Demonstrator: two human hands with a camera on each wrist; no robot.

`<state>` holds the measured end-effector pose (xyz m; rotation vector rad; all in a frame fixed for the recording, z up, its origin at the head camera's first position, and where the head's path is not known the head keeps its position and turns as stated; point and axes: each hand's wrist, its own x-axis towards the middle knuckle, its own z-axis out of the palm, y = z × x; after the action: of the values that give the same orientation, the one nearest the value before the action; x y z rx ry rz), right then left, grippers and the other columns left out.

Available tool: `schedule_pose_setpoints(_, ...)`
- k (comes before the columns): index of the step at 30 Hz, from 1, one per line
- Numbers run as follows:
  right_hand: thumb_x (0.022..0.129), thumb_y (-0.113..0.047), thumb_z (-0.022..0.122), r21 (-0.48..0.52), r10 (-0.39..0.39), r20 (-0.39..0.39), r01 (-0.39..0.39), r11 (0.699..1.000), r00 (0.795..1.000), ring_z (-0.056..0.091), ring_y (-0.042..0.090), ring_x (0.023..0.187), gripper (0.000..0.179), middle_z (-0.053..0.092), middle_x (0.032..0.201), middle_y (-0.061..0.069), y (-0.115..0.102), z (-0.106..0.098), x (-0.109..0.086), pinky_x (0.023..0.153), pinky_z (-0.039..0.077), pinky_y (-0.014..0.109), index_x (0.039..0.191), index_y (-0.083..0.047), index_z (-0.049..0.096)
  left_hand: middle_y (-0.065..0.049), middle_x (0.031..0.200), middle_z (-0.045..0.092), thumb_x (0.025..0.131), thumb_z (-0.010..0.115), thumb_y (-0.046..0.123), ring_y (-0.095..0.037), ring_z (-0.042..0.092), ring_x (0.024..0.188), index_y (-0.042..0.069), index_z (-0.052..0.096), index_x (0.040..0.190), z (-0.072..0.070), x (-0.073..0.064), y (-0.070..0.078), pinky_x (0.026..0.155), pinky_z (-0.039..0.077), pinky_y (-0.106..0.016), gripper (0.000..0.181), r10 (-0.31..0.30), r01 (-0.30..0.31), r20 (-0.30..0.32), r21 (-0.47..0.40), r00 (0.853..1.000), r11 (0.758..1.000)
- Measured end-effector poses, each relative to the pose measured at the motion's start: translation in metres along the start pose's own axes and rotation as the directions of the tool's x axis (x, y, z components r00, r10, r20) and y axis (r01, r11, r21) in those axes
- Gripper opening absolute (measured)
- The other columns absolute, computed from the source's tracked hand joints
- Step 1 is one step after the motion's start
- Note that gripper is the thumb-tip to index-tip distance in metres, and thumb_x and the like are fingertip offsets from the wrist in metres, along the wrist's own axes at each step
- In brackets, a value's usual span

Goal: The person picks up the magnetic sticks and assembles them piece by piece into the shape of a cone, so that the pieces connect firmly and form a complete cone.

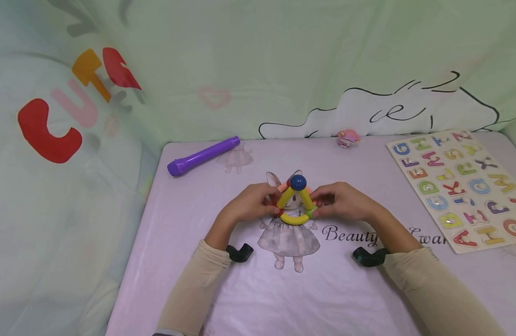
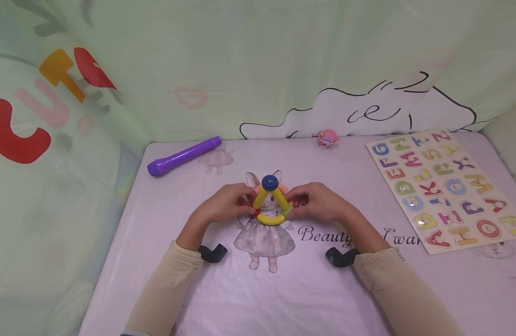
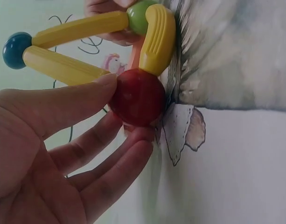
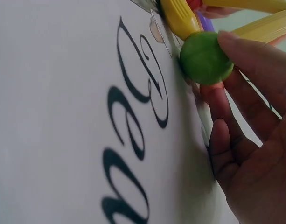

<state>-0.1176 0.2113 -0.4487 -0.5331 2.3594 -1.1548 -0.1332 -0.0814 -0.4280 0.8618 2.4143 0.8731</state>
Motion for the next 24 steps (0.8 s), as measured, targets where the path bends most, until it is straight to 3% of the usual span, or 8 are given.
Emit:
schedule_pose_setpoints(7,0.085,-0.024,0.085,-0.003,0.002,-0.024,-0.002,1.000,1.000,0.058,0.021,0.089,0.033,0.067,0.097,0.001,0.0026,-0.0009,-0.0005,0.077,0.051,0.024,0.114,-0.015,0.074,-0.005,0.111,0.071,0.093,0.075,0.015,-0.019,0.067,0.098,0.008,0.069,0.116,-0.0004,-0.0019,0.0020,0.090,0.054,-0.031,0.024,-0.007,0.007,0.006,-0.007,1.000,1.000)
schedule_pose_setpoints(17,0.083,-0.025,0.086,0.006,0.012,-0.021,-0.012,1.000,1.000,0.058,0.019,0.086,0.031,0.066,0.092,0.001,0.0007,-0.0004,-0.0025,0.074,0.049,0.024,0.110,-0.015,0.075,-0.006,0.112,0.070,0.094,0.074,0.014,-0.020,0.065,0.102,0.008,0.070,0.114,0.0024,-0.0022,0.0002,0.092,0.054,-0.034,0.021,0.004,-0.005,-0.040,-0.007,0.999,1.000)
schedule_pose_setpoints(24,0.085,-0.026,0.085,0.000,0.013,-0.031,-0.013,1.000,0.999,0.058,0.019,0.088,0.032,0.067,0.095,0.001,0.0040,-0.0016,-0.0049,0.076,0.050,0.024,0.113,-0.015,0.074,-0.006,0.113,0.069,0.093,0.075,0.014,-0.019,0.066,0.100,0.007,0.070,0.116,0.0029,-0.0015,0.0010,0.090,0.054,-0.029,0.025,0.003,-0.003,-0.017,0.000,1.000,1.000)
